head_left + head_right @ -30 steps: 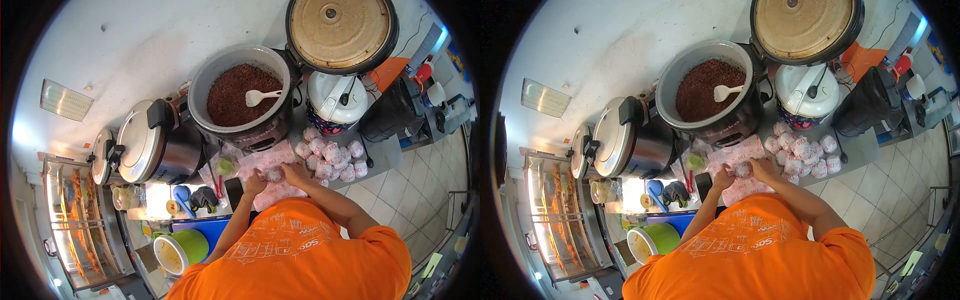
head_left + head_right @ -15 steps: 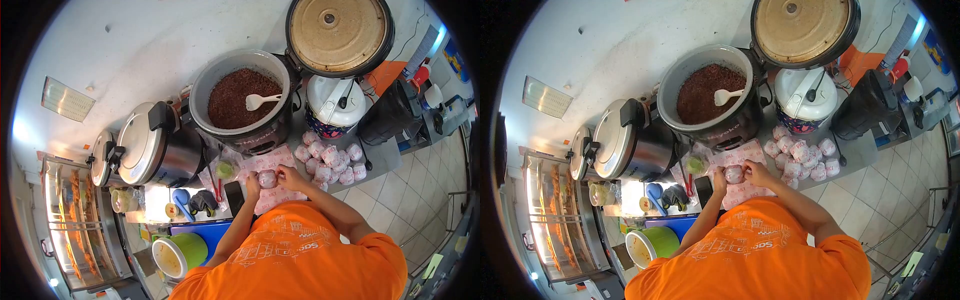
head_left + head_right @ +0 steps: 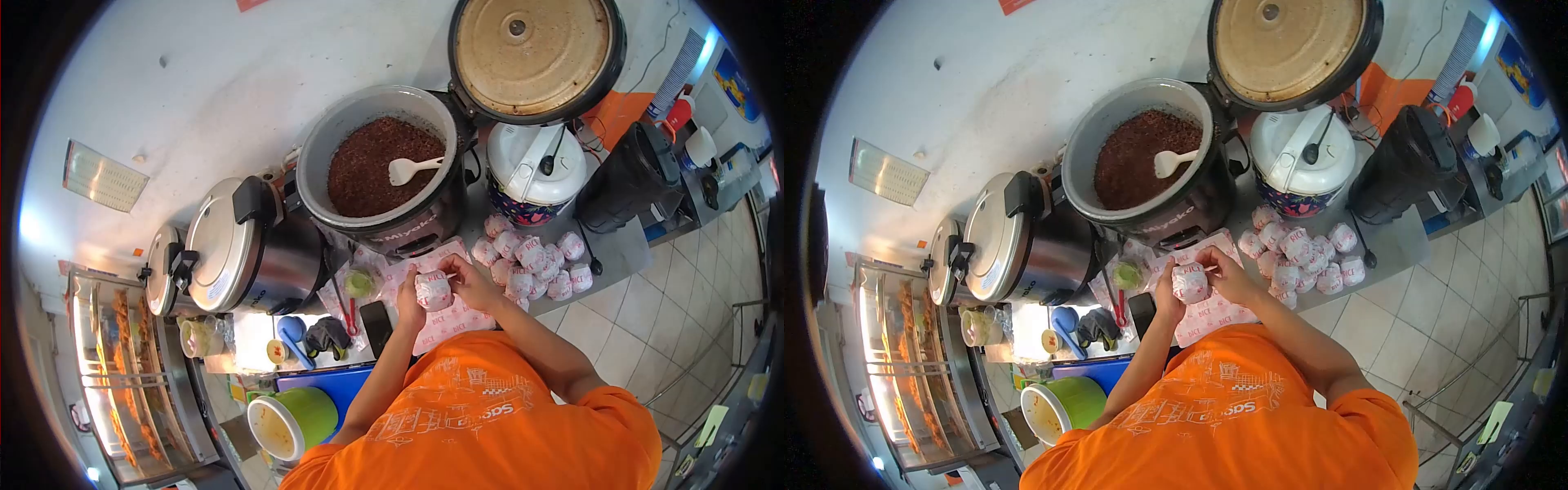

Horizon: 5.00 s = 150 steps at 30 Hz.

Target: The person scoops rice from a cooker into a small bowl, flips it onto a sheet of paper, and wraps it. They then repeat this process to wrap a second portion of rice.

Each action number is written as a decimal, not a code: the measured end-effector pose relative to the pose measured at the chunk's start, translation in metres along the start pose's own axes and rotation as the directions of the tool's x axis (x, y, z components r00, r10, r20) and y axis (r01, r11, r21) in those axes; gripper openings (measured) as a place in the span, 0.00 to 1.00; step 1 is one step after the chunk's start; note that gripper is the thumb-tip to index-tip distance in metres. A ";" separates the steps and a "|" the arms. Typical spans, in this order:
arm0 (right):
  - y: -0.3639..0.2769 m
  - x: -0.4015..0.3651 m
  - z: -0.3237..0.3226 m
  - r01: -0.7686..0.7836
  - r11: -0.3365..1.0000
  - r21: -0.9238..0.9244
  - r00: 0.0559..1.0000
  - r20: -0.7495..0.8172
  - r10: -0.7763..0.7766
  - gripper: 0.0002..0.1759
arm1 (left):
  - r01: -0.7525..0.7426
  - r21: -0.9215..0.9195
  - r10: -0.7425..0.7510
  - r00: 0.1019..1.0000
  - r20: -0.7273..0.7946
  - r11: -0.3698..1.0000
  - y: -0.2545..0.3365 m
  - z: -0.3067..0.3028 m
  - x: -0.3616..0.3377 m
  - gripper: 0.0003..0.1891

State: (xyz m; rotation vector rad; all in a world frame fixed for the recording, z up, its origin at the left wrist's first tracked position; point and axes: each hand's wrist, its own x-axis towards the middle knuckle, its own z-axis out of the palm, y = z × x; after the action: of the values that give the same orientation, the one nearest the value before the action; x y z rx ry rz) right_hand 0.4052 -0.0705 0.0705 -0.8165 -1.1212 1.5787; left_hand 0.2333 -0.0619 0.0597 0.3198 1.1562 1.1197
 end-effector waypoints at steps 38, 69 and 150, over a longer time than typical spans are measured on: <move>-0.060 -0.077 -0.145 -0.130 0.907 -0.400 0.600 -0.760 -0.249 0.18 | -0.067 0.157 0.036 0.980 0.196 0.985 -0.030 0.119 -0.025 0.28; -0.169 0.258 0.014 0.174 -0.173 -0.969 0.899 0.084 0.430 0.15 | -0.087 0.989 0.409 0.903 0.129 -0.120 0.050 -0.143 0.097 0.31; -0.213 0.139 0.053 0.122 0.572 -0.811 0.946 -0.079 -0.314 0.20 | -0.081 0.278 -0.093 0.823 0.561 0.957 0.257 0.128 0.112 0.26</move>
State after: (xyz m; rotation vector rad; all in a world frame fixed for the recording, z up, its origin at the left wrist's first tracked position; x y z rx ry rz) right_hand 0.3905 0.0656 0.2916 -1.3323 -1.7213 0.6761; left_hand 0.2012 0.1905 0.2339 0.8246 0.7712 0.7589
